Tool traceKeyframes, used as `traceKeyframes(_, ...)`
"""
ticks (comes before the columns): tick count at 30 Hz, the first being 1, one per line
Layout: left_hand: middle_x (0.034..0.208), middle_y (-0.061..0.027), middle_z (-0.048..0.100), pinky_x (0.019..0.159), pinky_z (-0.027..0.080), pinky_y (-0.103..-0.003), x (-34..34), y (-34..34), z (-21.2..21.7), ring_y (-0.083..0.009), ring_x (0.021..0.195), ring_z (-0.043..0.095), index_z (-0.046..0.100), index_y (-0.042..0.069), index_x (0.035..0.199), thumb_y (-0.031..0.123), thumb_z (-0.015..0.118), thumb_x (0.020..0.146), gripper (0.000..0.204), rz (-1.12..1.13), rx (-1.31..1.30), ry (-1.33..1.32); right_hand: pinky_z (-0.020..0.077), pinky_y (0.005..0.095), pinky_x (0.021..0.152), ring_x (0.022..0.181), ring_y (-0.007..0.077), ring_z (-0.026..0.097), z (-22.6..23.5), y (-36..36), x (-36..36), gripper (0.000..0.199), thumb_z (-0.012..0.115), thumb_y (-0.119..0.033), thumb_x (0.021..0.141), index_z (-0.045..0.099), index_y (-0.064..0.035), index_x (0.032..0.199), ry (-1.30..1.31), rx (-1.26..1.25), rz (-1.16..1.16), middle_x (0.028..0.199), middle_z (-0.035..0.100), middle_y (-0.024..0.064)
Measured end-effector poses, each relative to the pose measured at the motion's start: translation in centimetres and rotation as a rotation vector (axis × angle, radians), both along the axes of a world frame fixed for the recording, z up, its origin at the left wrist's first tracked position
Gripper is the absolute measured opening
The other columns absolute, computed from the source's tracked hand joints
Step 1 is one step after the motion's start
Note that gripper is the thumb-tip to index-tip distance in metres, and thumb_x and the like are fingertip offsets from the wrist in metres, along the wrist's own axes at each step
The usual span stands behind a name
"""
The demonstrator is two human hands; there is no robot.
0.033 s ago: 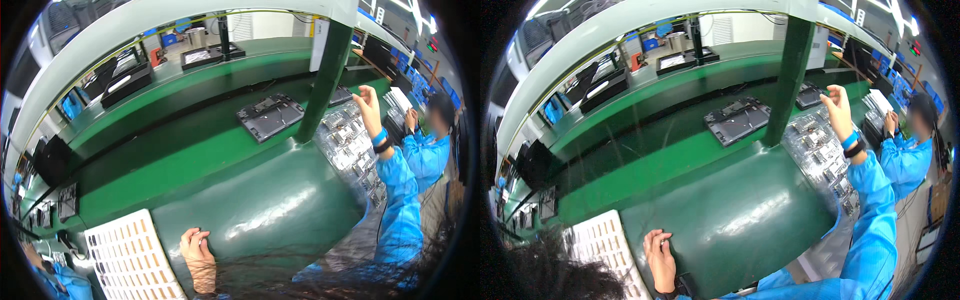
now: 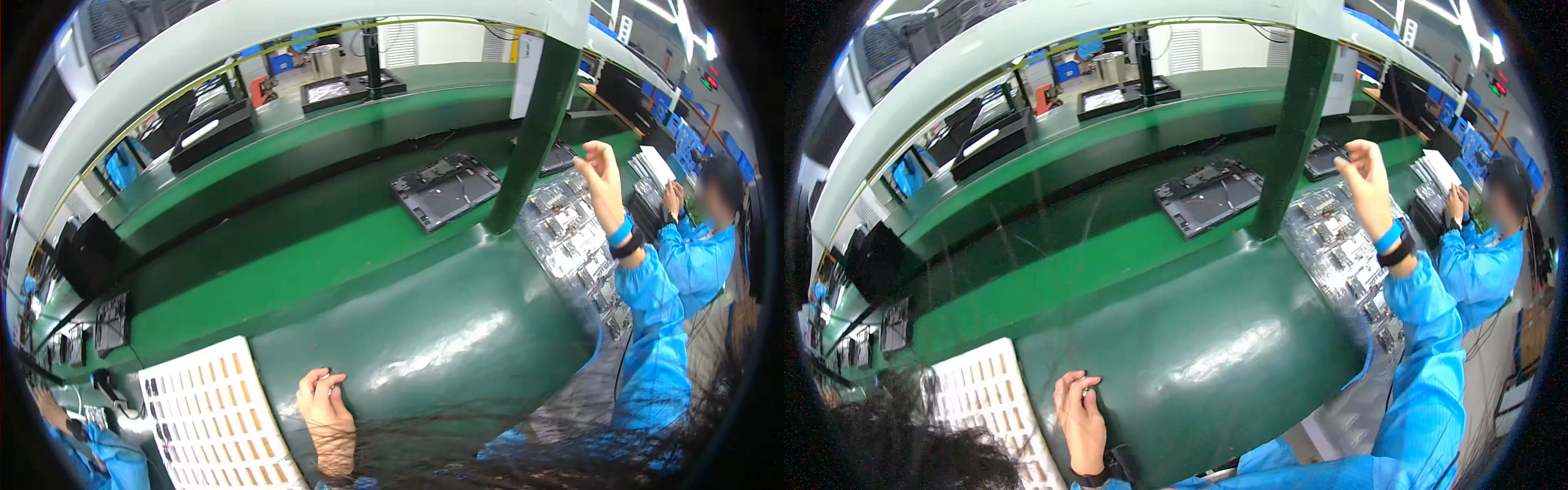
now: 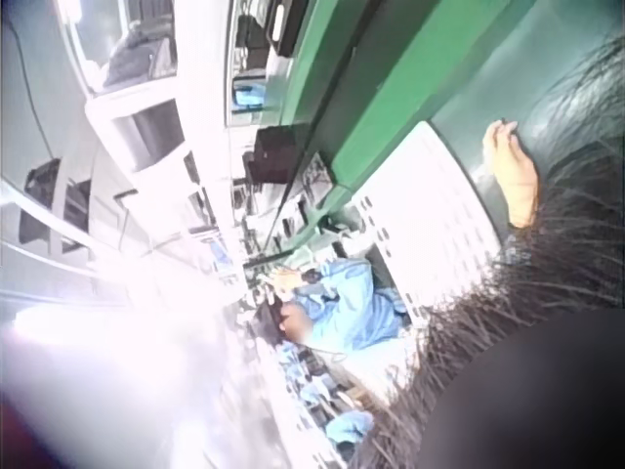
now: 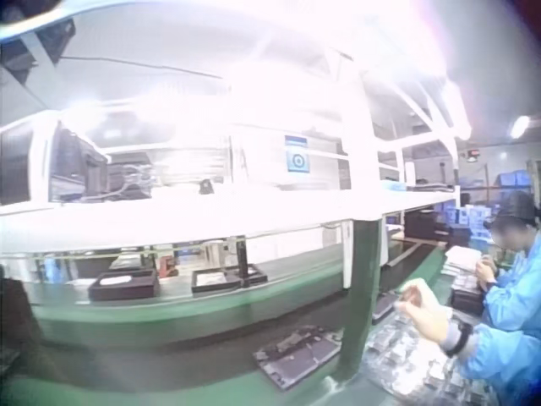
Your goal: Assembling a circuit board and connecting cables within an electronic device casing on a production line.
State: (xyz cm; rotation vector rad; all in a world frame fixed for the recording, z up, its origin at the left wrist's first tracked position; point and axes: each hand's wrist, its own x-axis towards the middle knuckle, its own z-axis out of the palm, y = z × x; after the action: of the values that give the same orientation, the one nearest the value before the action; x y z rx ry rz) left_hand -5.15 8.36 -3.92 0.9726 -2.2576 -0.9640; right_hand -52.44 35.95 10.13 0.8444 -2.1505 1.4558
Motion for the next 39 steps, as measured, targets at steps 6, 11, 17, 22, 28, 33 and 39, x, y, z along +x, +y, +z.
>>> traceKeyframes(6, 0.123, -0.0124, 0.060, 0.098, 0.045, -0.044, 0.2, -0.1, -1.2, -0.0342, 0.112, 0.056, 0.070, 0.006, 0.105, -0.011, 0.062, 0.082, 0.029, 0.049, -0.053, 0.028, 0.0488, 0.0311, 0.084, 0.102, 0.0195, 0.056, 0.7, -13.0, 11.7, 0.038, 0.073, -0.008, 0.086, 0.059, -0.0037, 0.121, 0.145, 0.355, 0.418, 0.123, 0.053, 0.0090)
traceKeyframes(11, 0.120, -0.0088, 0.062, 0.096, 0.046, -0.045, -0.3, 0.2, -1.3, -0.0328, 0.111, 0.058, 0.070, 0.009, 0.105, -0.004, 0.067, 0.082, 0.027, 0.019, -0.125, 0.098, 0.0452, 0.0507, 0.106, 0.129, 0.0416, 0.050, -9.7, -20.8, 1.6, 0.071, 0.079, -0.036, 0.081, 0.052, -0.0062, 0.140, 0.334, 0.509, -0.041, 0.144, 0.045, 0.0238)
traceKeyframes(17, 0.115, -0.0082, 0.063, 0.090, 0.047, -0.045, -0.8, 0.3, -1.9, -0.0331, 0.105, 0.059, 0.069, 0.009, 0.104, -0.003, 0.066, 0.084, 0.023, 0.067, -0.097, 0.180, 0.0341, 0.0570, 0.115, 0.139, 0.0448, 0.042, -13.6, -23.3, -2.5, 0.088, 0.063, -0.072, 0.082, 0.056, -0.0068, 0.141, -0.280, 0.920, -0.563, 0.148, 0.049, 0.0233)
traceKeyframes(22, 0.115, -0.0078, 0.061, 0.090, 0.046, -0.045, -1.1, 0.3, -2.5, -0.0320, 0.105, 0.058, 0.069, 0.009, 0.104, -0.003, 0.065, 0.084, 0.023, 0.069, -0.102, 0.192, 0.0270, 0.0606, 0.116, 0.138, 0.0499, 0.039, -18.4, -23.3, -7.3, 0.098, 0.056, -0.081, 0.083, 0.054, -0.0021, 0.141, -0.293, 0.868, -0.720, 0.148, 0.047, 0.0263)
traceKeyframes(28, 0.117, -0.0085, 0.059, 0.092, 0.045, -0.045, -1.2, 0.4, -2.5, -0.0315, 0.106, 0.057, 0.068, 0.007, 0.105, -0.003, 0.065, 0.084, 0.023, 0.026, -0.101, 0.189, 0.0274, 0.0572, 0.115, 0.131, 0.0499, 0.041, -20.7, -21.6, -11.5, 0.098, 0.059, -0.079, 0.082, 0.053, 0.0010, 0.138, -0.263, 0.786, -0.872, 0.141, 0.047, 0.0294)
traceKeyframes(33, 0.117, -0.0092, 0.059, 0.094, 0.045, -0.044, -1.1, 0.6, -2.4, -0.0312, 0.106, 0.058, 0.068, 0.006, 0.106, -0.005, 0.063, 0.083, 0.026, 0.008, -0.090, 0.210, 0.0384, 0.0520, 0.112, 0.130, 0.0431, 0.052, -16.1, -22.8, -6.3, 0.110, 0.066, -0.086, 0.069, 0.062, 0.0040, 0.132, -0.400, 0.856, -0.627, 0.140, 0.056, 0.0261)
traceKeyframes(39, 0.118, -0.0092, 0.059, 0.094, 0.045, -0.044, -1.1, 0.3, -1.9, -0.0309, 0.107, 0.058, 0.068, 0.006, 0.108, -0.007, 0.063, 0.082, 0.030, -0.035, -0.079, 0.213, 0.0515, 0.0509, 0.095, 0.114, 0.0404, 0.063, -15.5, -21.0, -9.8, 0.087, 0.080, -0.064, 0.075, 0.064, 0.0038, 0.127, -0.483, 0.694, -0.300, 0.124, 0.067, 0.0227)
